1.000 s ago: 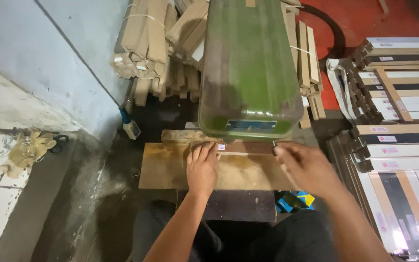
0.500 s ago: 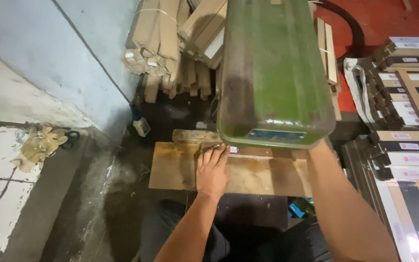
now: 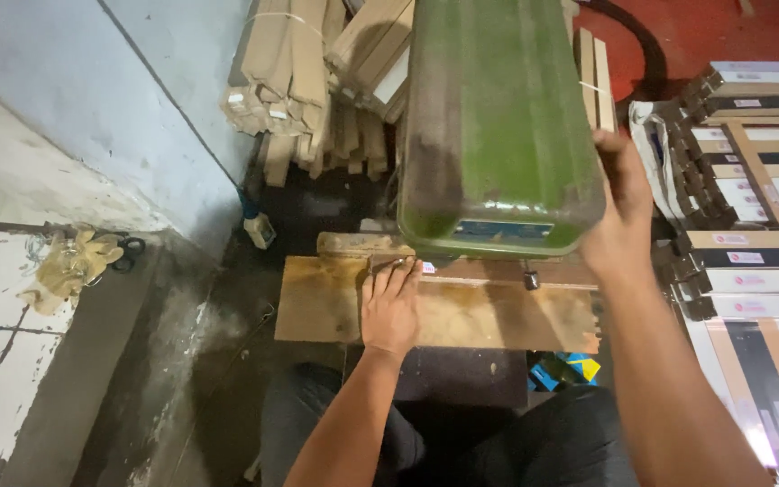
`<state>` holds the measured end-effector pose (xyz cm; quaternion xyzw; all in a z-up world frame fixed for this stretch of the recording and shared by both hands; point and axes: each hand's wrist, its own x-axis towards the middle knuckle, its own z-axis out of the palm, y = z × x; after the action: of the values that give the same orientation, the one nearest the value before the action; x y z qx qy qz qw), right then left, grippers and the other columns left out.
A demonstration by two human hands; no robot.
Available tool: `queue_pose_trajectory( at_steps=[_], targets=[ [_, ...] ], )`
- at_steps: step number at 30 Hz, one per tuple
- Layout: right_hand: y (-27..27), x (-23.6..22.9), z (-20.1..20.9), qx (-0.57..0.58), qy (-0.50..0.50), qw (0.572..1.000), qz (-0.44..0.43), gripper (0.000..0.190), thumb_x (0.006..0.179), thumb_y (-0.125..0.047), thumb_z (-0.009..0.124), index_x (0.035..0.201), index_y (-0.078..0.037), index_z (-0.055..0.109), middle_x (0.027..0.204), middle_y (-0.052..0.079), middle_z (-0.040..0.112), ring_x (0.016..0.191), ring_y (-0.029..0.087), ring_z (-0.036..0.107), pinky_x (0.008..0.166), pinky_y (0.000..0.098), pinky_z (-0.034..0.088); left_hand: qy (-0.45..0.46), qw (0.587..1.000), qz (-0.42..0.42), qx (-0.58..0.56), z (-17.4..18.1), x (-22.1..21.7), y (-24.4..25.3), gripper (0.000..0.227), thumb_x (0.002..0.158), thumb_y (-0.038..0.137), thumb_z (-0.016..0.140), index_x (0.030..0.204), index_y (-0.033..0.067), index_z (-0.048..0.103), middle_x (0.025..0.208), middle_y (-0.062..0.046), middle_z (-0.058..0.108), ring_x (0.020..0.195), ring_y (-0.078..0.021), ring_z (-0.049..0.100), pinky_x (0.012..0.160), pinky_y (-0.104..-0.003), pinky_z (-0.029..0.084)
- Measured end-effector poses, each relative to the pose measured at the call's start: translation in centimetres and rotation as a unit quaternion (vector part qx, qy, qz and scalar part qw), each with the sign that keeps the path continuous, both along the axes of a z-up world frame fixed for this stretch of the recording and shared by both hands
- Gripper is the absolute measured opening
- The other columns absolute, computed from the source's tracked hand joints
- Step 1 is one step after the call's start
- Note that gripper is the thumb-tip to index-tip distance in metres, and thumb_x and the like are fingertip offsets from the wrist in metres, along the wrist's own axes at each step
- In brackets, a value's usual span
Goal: Picking up frame components, feeding them through a machine to apply tape or finish, and stacking the completed pieces.
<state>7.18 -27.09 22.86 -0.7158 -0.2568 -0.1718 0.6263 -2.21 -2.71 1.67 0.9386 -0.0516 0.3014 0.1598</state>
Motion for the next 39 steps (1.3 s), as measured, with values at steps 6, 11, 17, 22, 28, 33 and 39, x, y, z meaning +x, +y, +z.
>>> queue_pose_trajectory(
  at_steps=[6,11,17,22,28,33,39],
  targets=[
    [-0.3,-6.5,-1.7,-0.071,-0.089,0.989,-0.094,0.026,0.109,0.004,0.038,0.133,0.007,0.047,0.121,0.023,0.056,0.118,0.030,0.051,0.103,0.0500,0.046,-0.021,1.000,-0.002,0.013,-0.2,-0.1,-0.1,0.044,0.094,0.018,0.054,0.137,0.0149,0.062,0.134,-0.004,0.062,0.128,-0.0235,0.054,0.104,-0.043,0.038],
    [-0.8,-8.4,-5.4,-0.144,-0.159,0.962,-0.170,0.019,0.109,-0.004,0.050,0.117,0.003,0.066,0.114,0.015,0.067,0.120,0.034,0.056,0.110,0.0448,0.042,-0.054,0.998,-0.024,0.013,0.0,-0.2,-0.1,0.043,0.093,0.016,0.055,0.135,0.0139,0.064,0.134,-0.004,0.062,0.130,-0.0235,0.054,0.104,-0.043,0.039],
    [-0.2,-10.6,-4.3,-0.147,-0.121,0.965,-0.181,0.020,0.106,-0.003,0.054,0.121,0.000,0.068,0.118,0.015,0.070,0.122,0.035,0.058,0.103,0.0423,0.049,-0.064,0.997,-0.033,0.019,0.2,-0.5,-0.5,0.040,0.096,0.016,0.053,0.135,0.0155,0.065,0.133,-0.002,0.063,0.130,-0.0219,0.055,0.105,-0.043,0.038],
    [0.0,-10.6,-4.0,-0.137,-0.112,0.966,-0.187,0.019,0.107,-0.003,0.054,0.118,0.000,0.069,0.117,0.016,0.071,0.121,0.035,0.059,0.104,0.0430,0.049,-0.074,0.997,-0.027,0.022,0.1,-0.2,-0.4,0.040,0.095,0.018,0.055,0.133,0.0157,0.066,0.131,-0.002,0.064,0.128,-0.0208,0.056,0.106,-0.043,0.038],
    [0.1,-10.4,-4.2,-0.137,-0.119,0.964,-0.193,0.017,0.108,-0.003,0.055,0.118,0.000,0.068,0.116,0.015,0.072,0.120,0.035,0.059,0.104,0.0432,0.048,-0.084,0.996,-0.022,0.028,-0.1,-0.3,-0.4,0.041,0.093,0.018,0.058,0.133,0.0165,0.066,0.131,-0.001,0.065,0.128,-0.0203,0.057,0.106,-0.043,0.038],
    [0.4,-10.3,-4.1,-0.134,-0.142,0.960,-0.199,0.012,0.105,0.000,0.061,0.115,0.001,0.069,0.112,0.016,0.072,0.117,0.039,0.061,0.104,0.0454,0.049,-0.087,0.996,-0.025,0.022,0.5,-0.5,-0.4,0.039,0.093,0.017,0.057,0.131,0.0161,0.068,0.129,-0.002,0.066,0.126,-0.0209,0.059,0.104,-0.043,0.039],
    [-1.3,-8.3,-4.8,-0.161,-0.171,0.950,-0.203,0.010,0.103,-0.001,0.068,0.113,0.001,0.070,0.110,0.015,0.073,0.114,0.037,0.063,0.100,0.0442,0.051,-0.074,0.997,-0.032,0.019,-0.5,0.1,-0.2,0.038,0.094,0.018,0.053,0.129,0.0156,0.068,0.124,-0.002,0.066,0.125,-0.0214,0.058,0.102,-0.043,0.039]
  ],
)
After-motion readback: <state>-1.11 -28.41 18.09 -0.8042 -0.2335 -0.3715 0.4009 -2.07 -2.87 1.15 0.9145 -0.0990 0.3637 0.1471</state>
